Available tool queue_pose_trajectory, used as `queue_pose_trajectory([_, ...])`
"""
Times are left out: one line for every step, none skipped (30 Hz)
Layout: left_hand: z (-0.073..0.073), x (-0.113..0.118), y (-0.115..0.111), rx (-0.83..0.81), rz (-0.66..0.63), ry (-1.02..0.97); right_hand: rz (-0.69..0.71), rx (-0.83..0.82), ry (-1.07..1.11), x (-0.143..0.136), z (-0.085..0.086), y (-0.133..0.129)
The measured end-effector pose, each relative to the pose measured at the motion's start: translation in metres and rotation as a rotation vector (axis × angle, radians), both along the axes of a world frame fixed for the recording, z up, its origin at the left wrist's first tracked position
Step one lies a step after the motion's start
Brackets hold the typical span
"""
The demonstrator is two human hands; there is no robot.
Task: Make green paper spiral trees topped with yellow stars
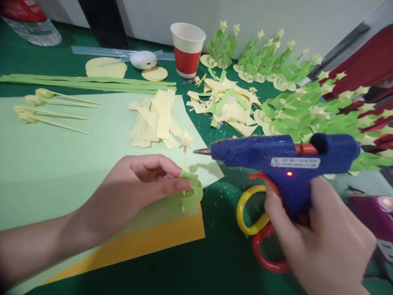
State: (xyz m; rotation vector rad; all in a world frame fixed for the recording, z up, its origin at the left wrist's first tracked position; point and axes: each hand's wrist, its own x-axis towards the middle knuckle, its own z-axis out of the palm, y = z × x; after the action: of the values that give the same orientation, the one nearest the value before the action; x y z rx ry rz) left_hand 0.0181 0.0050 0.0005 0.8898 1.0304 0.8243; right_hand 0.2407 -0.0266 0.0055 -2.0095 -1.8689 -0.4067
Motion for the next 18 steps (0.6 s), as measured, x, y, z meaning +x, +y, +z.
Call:
queue_pose_trajectory([0.0, 0.0, 0.0, -0.01, 0.002, -0.004, 0.006, 0.032, -0.03, -0.002, 0.002, 0.004])
queue_pose_trajectory([0.001, 0.0, 0.0, -0.024, 0.003, -0.016, 0.012, 0.053, -0.059, -0.003, 0.004, 0.009])
queue_pose_trajectory([0.001, -0.001, 0.0, -0.041, 0.0, -0.03, 0.011, 0.065, -0.08, -0.004, 0.006, 0.014])
queue_pose_trajectory([0.002, -0.001, 0.0, -0.059, -0.008, -0.043, 0.005, 0.062, -0.094, -0.004, 0.007, 0.019])
queue_pose_trajectory([0.002, -0.001, 0.0, -0.075, -0.02, -0.053, -0.002, 0.056, -0.098, -0.003, 0.007, 0.024])
queue_pose_trajectory([0.003, -0.002, 0.0, -0.086, -0.031, -0.056, -0.008, 0.044, -0.089, -0.002, 0.006, 0.028])
queue_pose_trajectory([0.003, -0.002, 0.0, -0.087, -0.034, -0.049, -0.008, 0.024, -0.07, -0.001, 0.005, 0.032])
queue_pose_trajectory([0.004, -0.002, 0.0, -0.079, -0.029, -0.034, -0.003, 0.009, -0.044, 0.001, 0.003, 0.034])
queue_pose_trajectory([0.004, -0.002, 0.0, -0.066, -0.019, -0.014, 0.011, 0.005, -0.022, 0.002, 0.001, 0.036])
queue_pose_trajectory([0.004, -0.001, 0.0, -0.05, -0.005, 0.004, 0.032, 0.01, -0.007, 0.003, -0.002, 0.036])
queue_pose_trajectory([0.005, -0.001, 0.0, -0.036, 0.008, 0.021, 0.053, 0.028, 0.0, 0.004, -0.005, 0.036])
queue_pose_trajectory([0.005, 0.0, 0.0, -0.026, 0.017, 0.034, 0.074, 0.055, -0.005, 0.004, -0.007, 0.036])
queue_pose_trajectory([0.006, 0.0, 0.0, -0.023, 0.022, 0.043, 0.093, 0.085, -0.017, 0.004, -0.009, 0.035])
queue_pose_trajectory([0.007, 0.001, -0.001, -0.025, 0.028, 0.047, 0.106, 0.112, -0.029, 0.004, -0.01, 0.034])
queue_pose_trajectory([0.007, 0.001, -0.001, -0.03, 0.033, 0.046, 0.112, 0.134, -0.036, 0.004, -0.011, 0.032])
queue_pose_trajectory([0.008, 0.001, -0.002, -0.035, 0.041, 0.043, 0.109, 0.15, -0.035, 0.004, -0.011, 0.031])
queue_pose_trajectory([0.009, 0.002, -0.002, -0.037, 0.05, 0.039, 0.104, 0.164, -0.029, 0.004, -0.011, 0.03])
queue_pose_trajectory([0.009, 0.002, -0.003, -0.036, 0.056, 0.037, 0.096, 0.173, -0.018, 0.004, -0.01, 0.028])
